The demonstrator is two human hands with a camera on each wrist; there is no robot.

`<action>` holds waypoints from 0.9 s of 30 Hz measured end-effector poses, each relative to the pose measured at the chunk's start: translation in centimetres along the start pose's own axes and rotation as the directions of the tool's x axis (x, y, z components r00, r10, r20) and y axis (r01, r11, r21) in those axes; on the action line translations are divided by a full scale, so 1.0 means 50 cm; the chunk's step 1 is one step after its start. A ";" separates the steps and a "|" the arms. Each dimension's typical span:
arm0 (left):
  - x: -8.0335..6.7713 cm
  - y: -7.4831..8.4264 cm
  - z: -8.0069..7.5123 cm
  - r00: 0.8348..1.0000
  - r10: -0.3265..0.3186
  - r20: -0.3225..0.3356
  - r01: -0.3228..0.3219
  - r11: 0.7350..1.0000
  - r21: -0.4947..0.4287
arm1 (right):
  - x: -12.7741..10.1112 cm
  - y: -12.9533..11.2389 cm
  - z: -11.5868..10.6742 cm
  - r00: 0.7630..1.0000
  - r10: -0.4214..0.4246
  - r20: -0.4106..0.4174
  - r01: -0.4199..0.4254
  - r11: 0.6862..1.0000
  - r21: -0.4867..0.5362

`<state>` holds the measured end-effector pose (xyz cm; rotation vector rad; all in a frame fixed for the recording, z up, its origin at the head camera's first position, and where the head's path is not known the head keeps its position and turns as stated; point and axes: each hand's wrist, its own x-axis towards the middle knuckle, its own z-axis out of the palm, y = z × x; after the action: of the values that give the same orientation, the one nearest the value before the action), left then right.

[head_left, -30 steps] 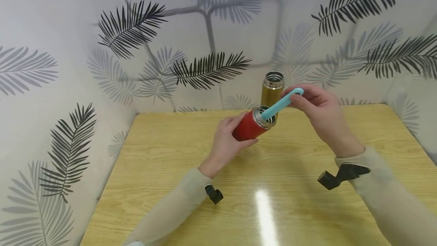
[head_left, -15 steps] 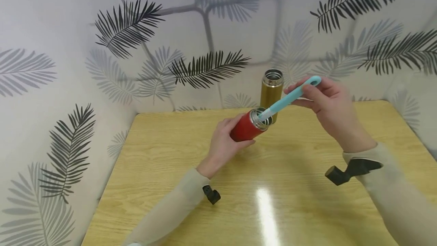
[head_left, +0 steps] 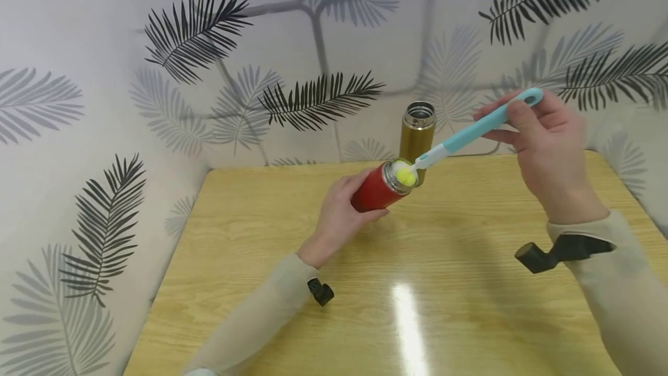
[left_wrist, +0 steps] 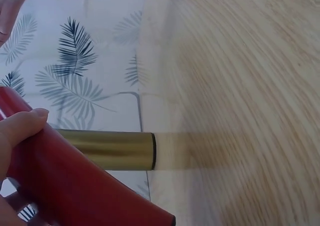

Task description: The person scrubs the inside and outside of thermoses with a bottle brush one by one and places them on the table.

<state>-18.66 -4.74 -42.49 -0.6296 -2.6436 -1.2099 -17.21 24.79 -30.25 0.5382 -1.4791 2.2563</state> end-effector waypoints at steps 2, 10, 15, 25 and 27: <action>0.000 -0.002 -0.002 1.000 0.010 -0.011 -0.010 0.999 0.032 | 0.003 -0.005 -0.003 1.000 -0.006 -0.006 0.007 0.999 0.041; -0.001 -0.005 -0.011 0.999 0.034 -0.025 -0.032 0.998 0.056 | 0.007 -0.010 -0.012 0.999 -0.026 -0.040 0.030 0.993 0.114; -0.006 -0.004 -0.018 1.000 0.017 -0.016 -0.016 0.999 0.039 | 0.007 -0.020 -0.017 0.997 -0.062 -0.051 0.066 0.995 0.073; -0.012 0.000 -0.028 1.000 0.022 -0.011 -0.021 0.999 0.046 | 0.011 -0.027 -0.021 0.986 -0.087 -0.139 0.099 0.992 0.083; -0.011 -0.001 -0.032 1.000 0.018 -0.009 -0.018 0.999 0.049 | 0.010 -0.025 -0.021 0.984 -0.096 -0.153 0.111 0.990 0.088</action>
<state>-18.22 -6.16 -41.65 -0.6369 -2.6454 -1.1372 -17.12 26.25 -29.41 0.4535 -1.2470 2.2423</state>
